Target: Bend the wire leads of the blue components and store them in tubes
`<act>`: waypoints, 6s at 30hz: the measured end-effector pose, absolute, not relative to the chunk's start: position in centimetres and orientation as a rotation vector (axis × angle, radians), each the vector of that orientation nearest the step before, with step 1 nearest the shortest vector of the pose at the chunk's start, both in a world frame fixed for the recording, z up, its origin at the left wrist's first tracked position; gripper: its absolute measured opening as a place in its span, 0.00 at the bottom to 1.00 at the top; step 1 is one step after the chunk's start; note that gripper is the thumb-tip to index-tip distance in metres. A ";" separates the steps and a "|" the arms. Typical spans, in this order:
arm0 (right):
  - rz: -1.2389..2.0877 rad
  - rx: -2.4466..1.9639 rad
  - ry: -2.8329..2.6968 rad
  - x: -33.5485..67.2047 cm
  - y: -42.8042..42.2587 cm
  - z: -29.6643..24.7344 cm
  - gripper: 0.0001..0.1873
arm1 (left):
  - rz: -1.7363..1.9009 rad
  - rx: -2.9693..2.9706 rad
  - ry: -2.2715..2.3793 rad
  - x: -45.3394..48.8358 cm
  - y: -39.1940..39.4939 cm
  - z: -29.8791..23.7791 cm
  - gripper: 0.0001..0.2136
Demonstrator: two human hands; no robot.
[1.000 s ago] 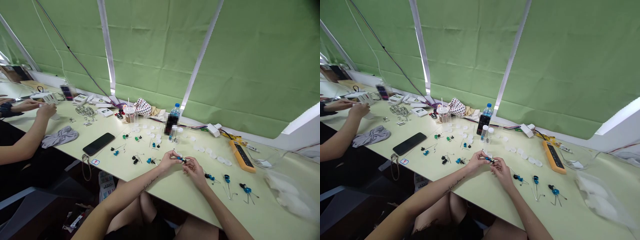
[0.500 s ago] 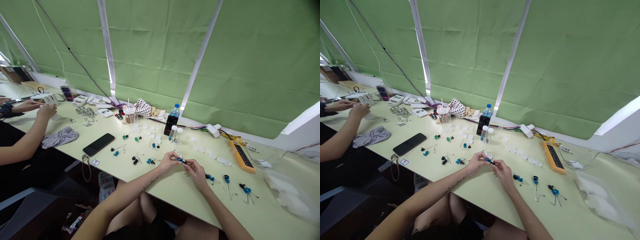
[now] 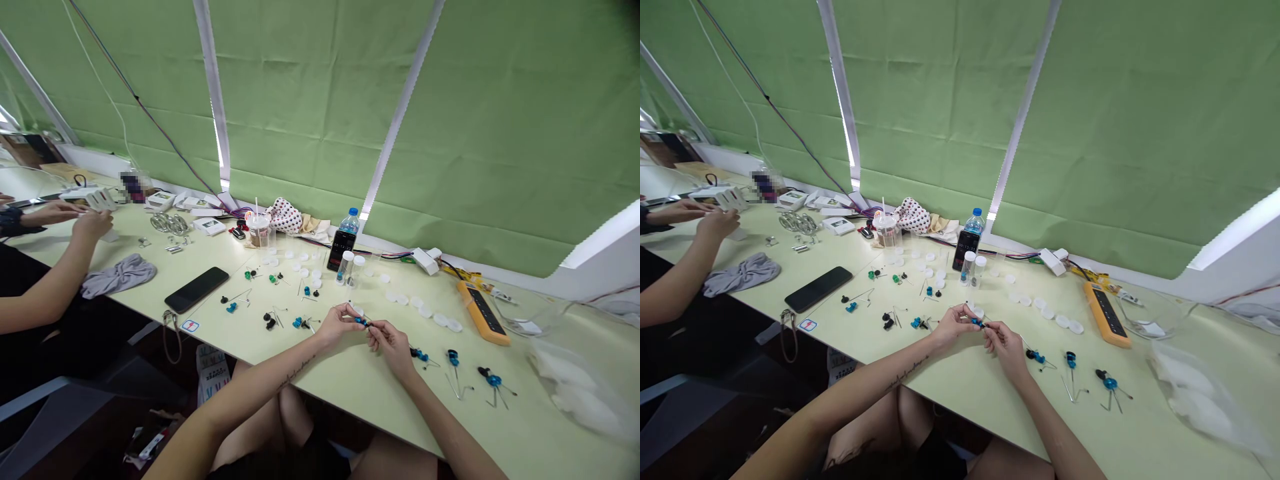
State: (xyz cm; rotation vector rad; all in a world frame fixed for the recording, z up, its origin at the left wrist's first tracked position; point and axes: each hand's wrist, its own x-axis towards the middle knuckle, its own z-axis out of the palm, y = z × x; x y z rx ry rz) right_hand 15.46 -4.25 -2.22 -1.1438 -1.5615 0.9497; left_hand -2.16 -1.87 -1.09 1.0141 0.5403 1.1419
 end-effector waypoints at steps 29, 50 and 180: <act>0.915 -1.122 -1.545 15.4 -4.1 -2.6 0.20 | 1.174 0.956 0.565 -2.0 -1.9 -1.2 0.17; 0.928 -1.124 -1.599 15.4 -4.0 -2.4 0.21 | 1.195 0.958 0.567 -2.2 -1.7 -1.2 0.16; 0.715 -1.218 -1.674 15.8 -3.9 -2.8 0.18 | 1.162 0.977 0.588 -2.4 -2.1 -0.7 0.17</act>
